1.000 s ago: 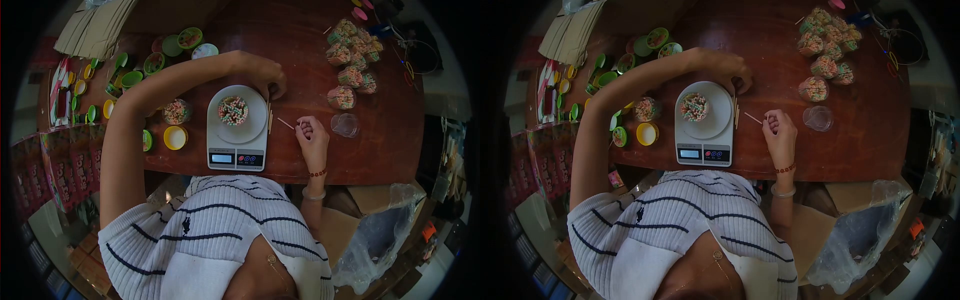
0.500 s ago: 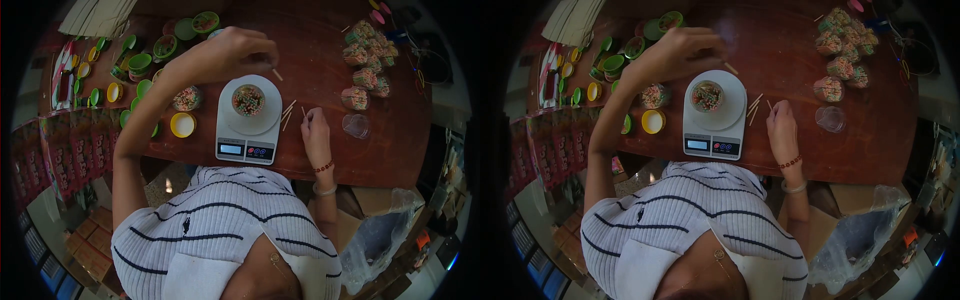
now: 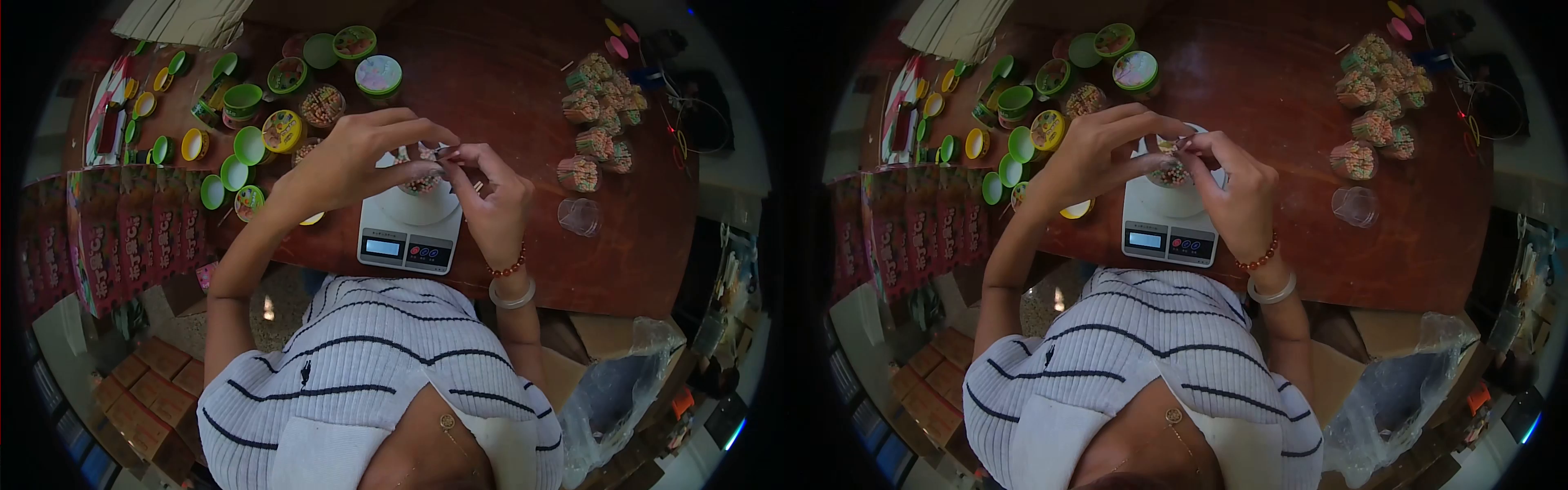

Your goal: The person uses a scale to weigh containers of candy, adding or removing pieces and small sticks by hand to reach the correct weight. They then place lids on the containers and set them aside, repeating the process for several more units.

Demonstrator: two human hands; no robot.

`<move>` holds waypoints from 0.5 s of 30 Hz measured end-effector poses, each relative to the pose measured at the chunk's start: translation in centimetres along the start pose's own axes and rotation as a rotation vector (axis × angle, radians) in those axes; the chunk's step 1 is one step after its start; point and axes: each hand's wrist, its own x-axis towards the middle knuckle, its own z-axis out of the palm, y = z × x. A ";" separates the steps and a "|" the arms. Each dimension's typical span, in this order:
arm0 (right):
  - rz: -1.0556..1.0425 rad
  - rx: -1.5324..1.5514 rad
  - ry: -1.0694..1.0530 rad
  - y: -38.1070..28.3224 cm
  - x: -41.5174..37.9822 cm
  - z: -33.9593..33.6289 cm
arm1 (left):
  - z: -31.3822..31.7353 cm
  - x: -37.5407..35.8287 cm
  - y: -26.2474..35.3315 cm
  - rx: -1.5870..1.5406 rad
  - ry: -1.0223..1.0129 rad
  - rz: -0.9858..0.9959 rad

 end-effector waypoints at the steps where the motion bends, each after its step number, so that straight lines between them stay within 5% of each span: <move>1: -0.005 -0.037 -0.013 -0.4 0.2 0.0 | 0.2 0.1 0.0 0.046 0.043 0.063; 6: 0.013 -0.085 -0.032 -0.3 0.8 0.7 | 0.7 -0.4 0.0 0.162 0.183 0.155; 15: -0.253 -0.202 -0.046 1.9 1.7 2.4 | 1.0 -4.8 -1.2 0.082 0.206 -0.125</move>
